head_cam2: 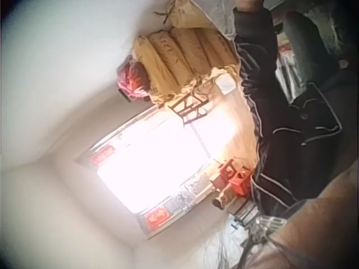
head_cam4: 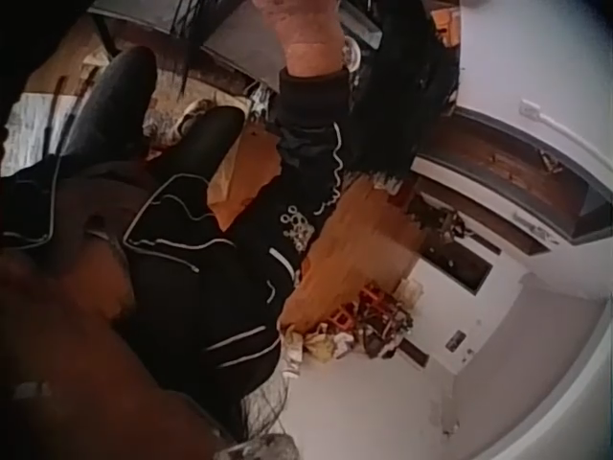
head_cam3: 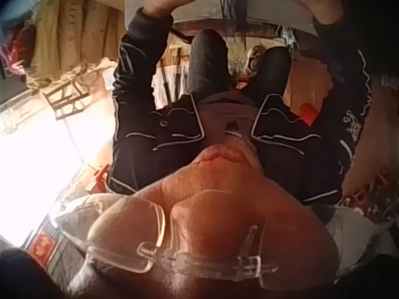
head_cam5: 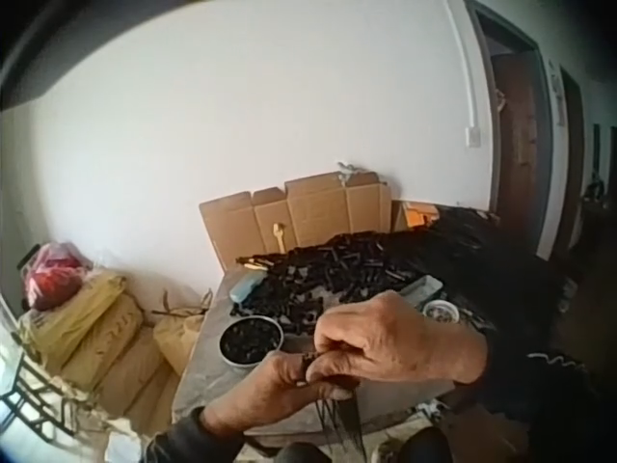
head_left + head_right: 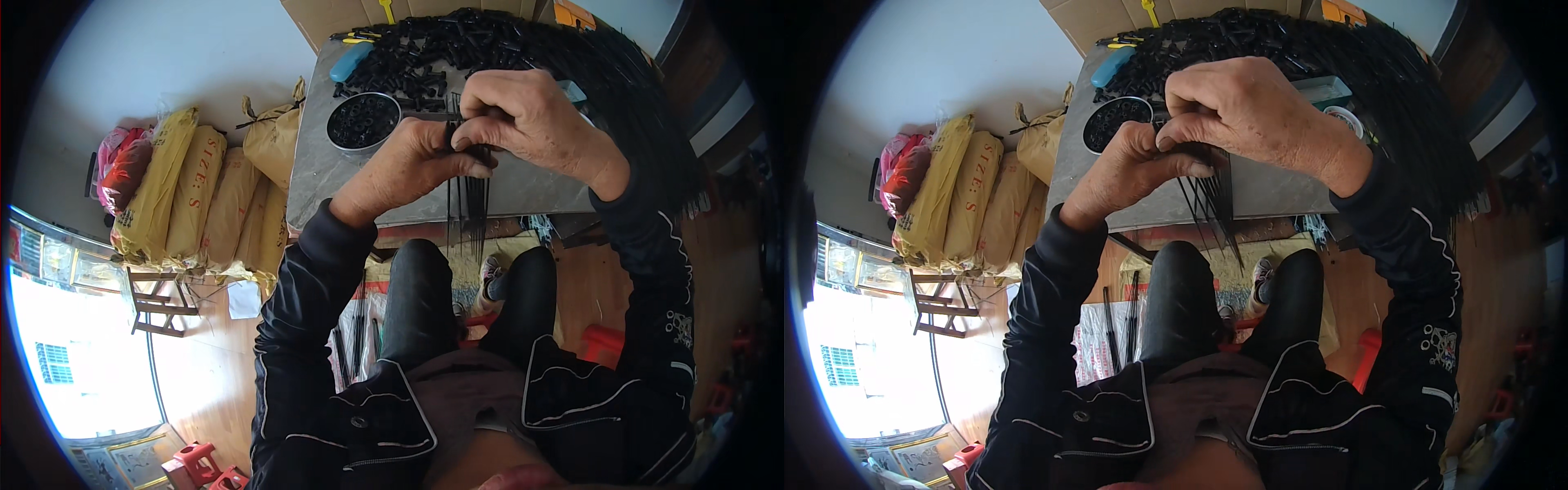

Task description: Assembling small black plastic components onto a set of rods.

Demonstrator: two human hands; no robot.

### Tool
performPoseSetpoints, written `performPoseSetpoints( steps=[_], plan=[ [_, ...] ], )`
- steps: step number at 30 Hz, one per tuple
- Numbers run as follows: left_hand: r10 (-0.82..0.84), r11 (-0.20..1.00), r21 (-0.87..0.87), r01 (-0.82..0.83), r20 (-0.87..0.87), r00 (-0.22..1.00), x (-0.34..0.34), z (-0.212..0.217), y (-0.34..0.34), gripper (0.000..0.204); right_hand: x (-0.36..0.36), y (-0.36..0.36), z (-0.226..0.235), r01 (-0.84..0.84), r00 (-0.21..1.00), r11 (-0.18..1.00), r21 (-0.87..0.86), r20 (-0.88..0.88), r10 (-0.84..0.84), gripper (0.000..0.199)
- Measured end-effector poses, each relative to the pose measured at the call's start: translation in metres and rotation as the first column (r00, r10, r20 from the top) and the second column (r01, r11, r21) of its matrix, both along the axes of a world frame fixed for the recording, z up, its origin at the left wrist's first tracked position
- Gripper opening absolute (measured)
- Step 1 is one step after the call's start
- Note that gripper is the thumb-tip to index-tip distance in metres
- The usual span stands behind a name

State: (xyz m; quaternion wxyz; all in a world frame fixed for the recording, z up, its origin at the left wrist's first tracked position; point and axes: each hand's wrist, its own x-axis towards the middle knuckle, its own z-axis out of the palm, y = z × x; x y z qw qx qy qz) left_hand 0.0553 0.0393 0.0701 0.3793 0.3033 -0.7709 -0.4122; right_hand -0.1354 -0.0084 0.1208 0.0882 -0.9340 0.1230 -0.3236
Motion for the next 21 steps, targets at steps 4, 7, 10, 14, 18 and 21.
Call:
performPoseSetpoints(
  steps=[4, 7, 10, 14, 18, 21],
  plan=[
    [0.022, 0.999, -0.039, -0.022, -0.004, 1.000, 0.001, -0.001, 0.001, 0.018, 0.000, 0.007, 0.013, 0.052, 0.993, 0.983, -0.176, -0.092, -0.069, 0.022],
    [0.042, 0.998, -0.043, -0.043, -0.013, 0.999, 0.001, -0.005, -0.001, 0.020, -0.002, 0.004, 0.004, 0.015, 1.000, 0.994, -0.104, -0.022, -0.017, 0.019],
    [0.066, 0.996, -0.067, -0.067, -0.015, 0.998, 0.001, -0.008, -0.001, 0.021, -0.003, 0.004, 0.002, 0.035, 0.999, 0.994, -0.107, 0.030, -0.032, 0.018],
    [0.059, 0.996, -0.061, -0.062, -0.046, 0.997, -0.001, -0.009, -0.003, 0.022, -0.003, 0.002, 0.004, 0.027, 1.000, 0.995, -0.098, 0.013, -0.026, 0.018],
    [0.074, 0.993, -0.093, -0.074, -0.006, 0.997, -0.002, -0.010, -0.006, 0.022, -0.005, 0.001, 0.007, 0.022, 1.000, 0.993, -0.118, -0.007, -0.023, 0.016],
    [0.077, 0.990, -0.115, -0.078, -0.012, 0.997, -0.002, -0.009, -0.006, 0.021, -0.004, 0.003, 0.009, 0.041, 0.999, 0.991, -0.128, -0.022, -0.044, 0.015]
  ],
)
